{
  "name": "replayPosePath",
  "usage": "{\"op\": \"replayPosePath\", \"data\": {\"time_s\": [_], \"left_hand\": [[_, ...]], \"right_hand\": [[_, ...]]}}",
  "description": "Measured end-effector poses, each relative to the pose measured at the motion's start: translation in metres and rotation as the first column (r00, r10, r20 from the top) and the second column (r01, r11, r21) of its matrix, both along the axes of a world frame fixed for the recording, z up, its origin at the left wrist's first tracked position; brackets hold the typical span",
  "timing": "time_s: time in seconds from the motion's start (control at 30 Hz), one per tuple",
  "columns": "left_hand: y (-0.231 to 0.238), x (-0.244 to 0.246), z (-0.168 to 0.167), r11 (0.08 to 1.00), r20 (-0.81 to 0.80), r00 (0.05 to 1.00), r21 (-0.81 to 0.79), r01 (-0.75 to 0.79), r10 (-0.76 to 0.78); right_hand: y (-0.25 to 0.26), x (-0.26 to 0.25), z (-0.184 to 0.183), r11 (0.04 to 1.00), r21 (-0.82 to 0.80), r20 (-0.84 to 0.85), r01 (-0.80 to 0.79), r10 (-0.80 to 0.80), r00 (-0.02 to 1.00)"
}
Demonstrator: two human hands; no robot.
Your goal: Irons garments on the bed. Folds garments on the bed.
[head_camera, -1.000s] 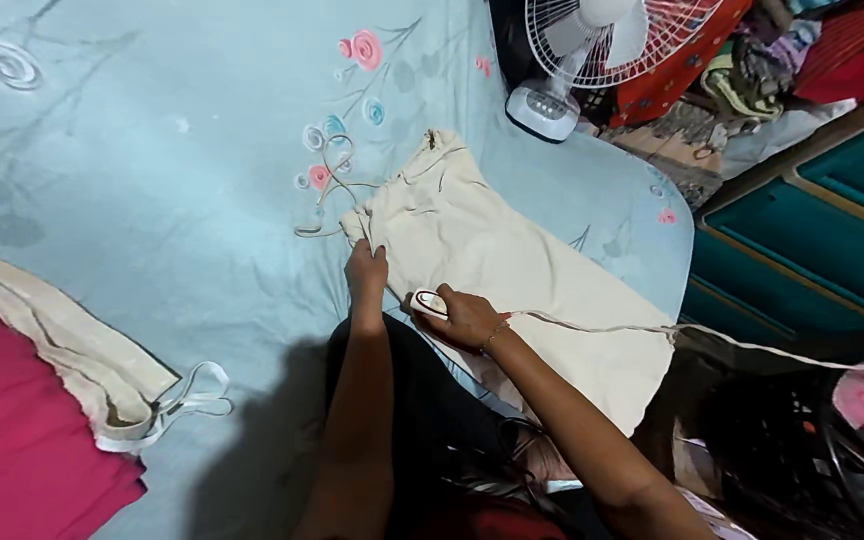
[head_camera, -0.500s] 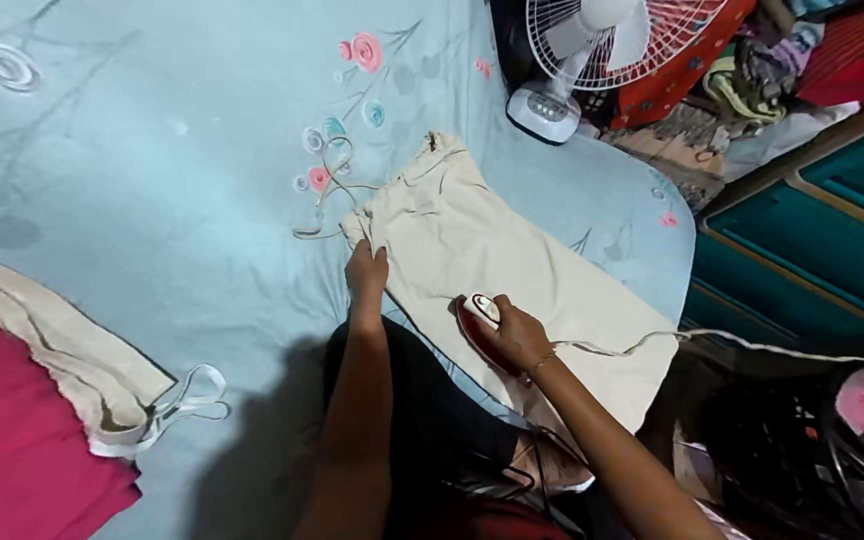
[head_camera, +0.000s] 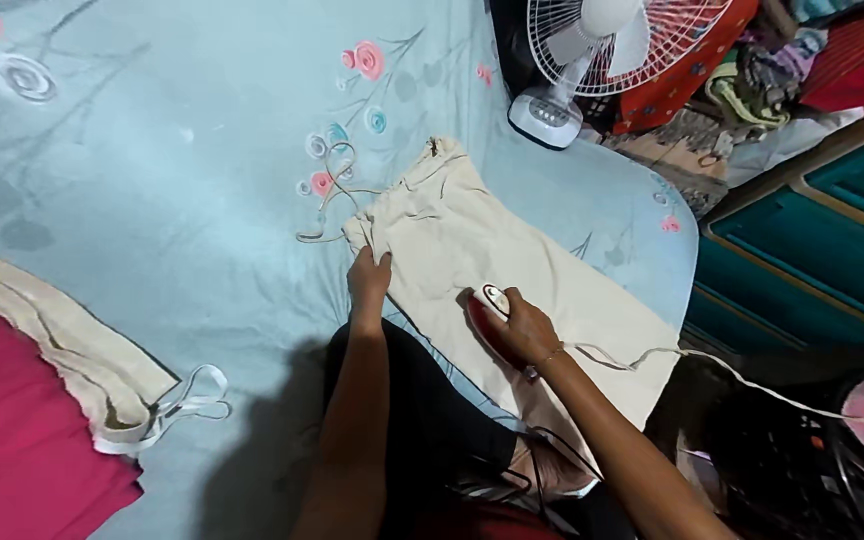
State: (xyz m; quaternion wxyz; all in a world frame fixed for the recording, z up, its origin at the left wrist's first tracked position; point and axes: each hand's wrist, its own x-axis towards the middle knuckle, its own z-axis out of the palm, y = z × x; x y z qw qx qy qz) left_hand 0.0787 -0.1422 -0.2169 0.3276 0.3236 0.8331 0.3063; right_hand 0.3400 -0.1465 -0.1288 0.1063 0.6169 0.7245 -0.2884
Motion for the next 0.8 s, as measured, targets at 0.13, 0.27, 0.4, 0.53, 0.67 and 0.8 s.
{"op": "replayPosePath", "data": {"time_s": [0.13,0.27,0.4,0.53,0.67,0.8], "left_hand": [[0.001,0.011,0.01,0.996,0.041,0.997,0.05,0.069,-0.071],[0.035,0.034,0.037,0.985,0.18,0.978,0.153,0.082,-0.11],[0.069,0.038,0.043,0.983,0.211,0.977,0.179,-0.03,-0.009],[0.047,0.037,0.059,0.98,-0.2,0.978,0.177,0.091,-0.054],[-0.011,0.076,0.047,0.746,-0.453,0.698,0.1,0.658,-0.554],[-0.075,0.147,0.024,0.028,-0.302,0.004,-0.076,0.997,-0.953]], "right_hand": [[-0.007,0.04,0.01,0.99,0.067,-0.083,0.122,-0.116,0.99],[-0.025,0.073,0.029,0.972,0.189,-0.155,0.136,-0.107,0.982],[-0.045,0.097,0.044,0.936,0.3,-0.262,0.184,-0.105,0.959],[-0.062,0.12,0.048,0.894,0.37,-0.346,0.253,-0.121,0.93],[-0.072,0.144,0.05,0.862,0.405,-0.345,0.304,-0.165,0.924],[-0.081,0.173,0.056,0.802,0.446,-0.367,0.398,-0.242,0.898]]}}
